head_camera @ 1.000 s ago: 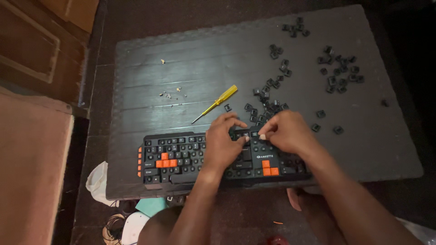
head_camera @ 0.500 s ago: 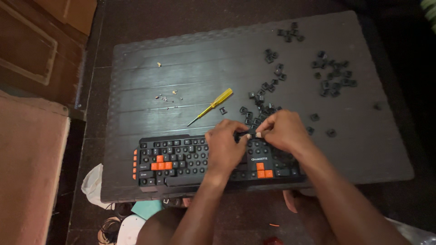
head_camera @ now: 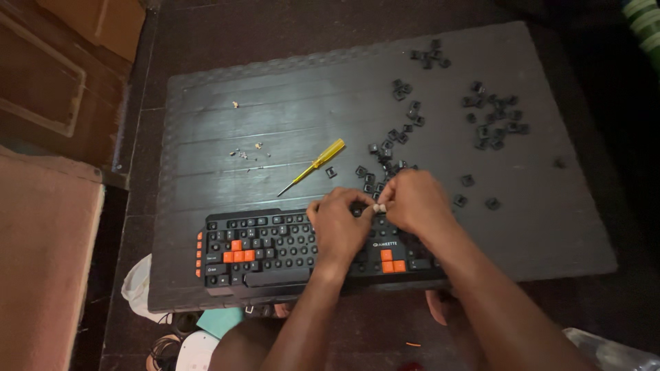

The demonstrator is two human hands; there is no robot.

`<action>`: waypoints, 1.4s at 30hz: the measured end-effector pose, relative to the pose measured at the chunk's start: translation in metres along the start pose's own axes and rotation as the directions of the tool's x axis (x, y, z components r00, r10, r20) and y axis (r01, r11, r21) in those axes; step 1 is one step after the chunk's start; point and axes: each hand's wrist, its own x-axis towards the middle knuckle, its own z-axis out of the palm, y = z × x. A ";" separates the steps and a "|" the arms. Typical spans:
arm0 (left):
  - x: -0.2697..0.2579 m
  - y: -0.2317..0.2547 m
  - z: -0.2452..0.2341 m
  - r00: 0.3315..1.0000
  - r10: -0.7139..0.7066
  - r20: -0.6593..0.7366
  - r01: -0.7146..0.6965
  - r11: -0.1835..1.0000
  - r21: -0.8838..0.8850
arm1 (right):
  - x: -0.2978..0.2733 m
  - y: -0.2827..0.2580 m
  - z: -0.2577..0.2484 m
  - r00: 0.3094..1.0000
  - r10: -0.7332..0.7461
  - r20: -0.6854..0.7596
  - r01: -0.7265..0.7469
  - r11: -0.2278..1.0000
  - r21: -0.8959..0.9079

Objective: The person assembles a keyboard by hand, picking up individual keycaps from a table and pressing them into the keyboard base one at a time.

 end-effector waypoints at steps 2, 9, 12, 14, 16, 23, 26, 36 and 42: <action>0.000 -0.002 0.001 1.000 0.001 0.013 -0.001 1.000 0.013 | 0.000 0.003 0.000 1.000 -0.007 -0.003 0.007 0.999 0.046; 0.002 -0.004 0.008 0.997 -0.071 0.017 0.070 0.996 0.046 | 0.001 0.009 0.002 0.999 0.010 0.041 -0.013 0.996 0.089; 0.002 -0.008 0.011 0.999 -0.025 -0.029 0.025 0.999 0.020 | 0.003 0.010 0.007 0.999 0.008 0.031 -0.010 0.998 0.060; 0.003 -0.010 0.013 0.997 -0.080 0.020 0.080 0.997 0.001 | 0.005 0.016 0.012 1.000 0.005 0.026 -0.006 1.000 0.030; 0.005 -0.011 0.015 0.998 -0.062 0.014 0.062 0.998 0.000 | 0.011 0.025 0.015 0.999 -0.001 0.053 -0.007 0.986 0.166; 0.005 -0.007 0.006 0.995 -0.078 0.065 0.081 0.996 -0.044 | 0.015 0.041 0.006 0.987 0.058 -0.148 -0.017 0.964 0.266; 0.001 0.000 0.002 0.997 -0.067 0.047 0.068 0.997 -0.030 | 0.013 0.037 -0.002 0.984 0.062 -0.167 -0.016 0.965 0.263; 0.001 0.017 0.002 0.988 0.140 -0.067 -0.153 0.959 -0.240 | 0.012 0.144 -0.046 0.736 0.002 -0.677 0.002 1.000 0.004; 0.005 0.018 -0.003 0.983 0.146 -0.111 -0.173 0.942 -0.286 | -0.001 0.244 -0.065 0.692 -0.086 -0.717 -0.056 0.984 -0.172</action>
